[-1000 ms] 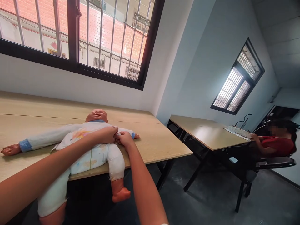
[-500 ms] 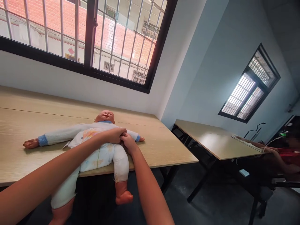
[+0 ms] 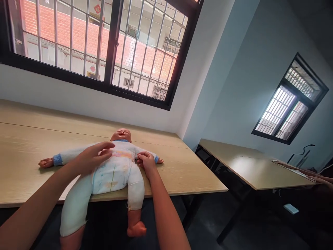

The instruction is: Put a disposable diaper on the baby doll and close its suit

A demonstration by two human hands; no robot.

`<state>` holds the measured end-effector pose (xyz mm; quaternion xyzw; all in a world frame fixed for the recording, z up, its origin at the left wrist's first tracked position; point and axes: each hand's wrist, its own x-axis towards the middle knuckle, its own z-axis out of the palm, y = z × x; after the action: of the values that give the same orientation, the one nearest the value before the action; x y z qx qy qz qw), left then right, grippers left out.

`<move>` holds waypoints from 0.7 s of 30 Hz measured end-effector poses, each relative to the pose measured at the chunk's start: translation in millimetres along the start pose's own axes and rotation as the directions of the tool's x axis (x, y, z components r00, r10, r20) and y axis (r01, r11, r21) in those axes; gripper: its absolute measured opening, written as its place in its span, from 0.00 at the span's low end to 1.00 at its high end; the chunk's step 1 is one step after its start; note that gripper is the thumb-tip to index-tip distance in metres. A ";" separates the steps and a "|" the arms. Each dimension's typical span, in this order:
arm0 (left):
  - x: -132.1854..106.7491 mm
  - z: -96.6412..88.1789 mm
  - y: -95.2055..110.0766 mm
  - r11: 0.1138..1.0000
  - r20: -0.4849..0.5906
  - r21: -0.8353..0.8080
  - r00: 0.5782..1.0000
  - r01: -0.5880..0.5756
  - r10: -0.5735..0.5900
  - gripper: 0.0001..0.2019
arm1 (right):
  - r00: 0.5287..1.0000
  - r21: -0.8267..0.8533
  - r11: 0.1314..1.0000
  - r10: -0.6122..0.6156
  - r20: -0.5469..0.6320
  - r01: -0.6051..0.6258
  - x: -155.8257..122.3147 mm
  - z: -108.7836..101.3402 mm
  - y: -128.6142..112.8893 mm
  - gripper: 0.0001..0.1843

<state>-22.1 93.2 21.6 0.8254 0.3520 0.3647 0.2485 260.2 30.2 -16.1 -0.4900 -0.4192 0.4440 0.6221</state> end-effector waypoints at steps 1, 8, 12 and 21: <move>-13.6 -3.5 -6.7 0.999 -0.048 -0.008 0.998 0.036 -0.036 0.26 | 1.000 -0.032 0.999 -0.003 0.030 0.004 -2.8 1.5 -0.2 0.08; -106.9 15.1 -6.4 0.959 -0.233 -0.223 0.945 0.177 -0.229 0.23 | 0.980 -0.233 0.952 -0.191 0.049 0.197 -12.7 21.0 -26.8 0.06; -137.4 39.9 10.1 0.980 -0.367 -0.176 0.917 0.095 -0.155 0.26 | 0.856 -0.382 0.788 -0.333 0.396 0.483 -22.9 73.6 -68.6 0.07; -113.6 -3.3 -36.0 0.838 -0.430 -0.082 0.739 0.540 -0.518 0.23 | 0.577 -0.521 0.308 -0.124 0.808 0.796 -17.4 169.9 -57.2 0.16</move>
<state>-94.3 29.8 -49.0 0.5941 0.6267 0.4453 0.2366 101.3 46.6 67.2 -0.3890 -0.8925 0.0883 0.2106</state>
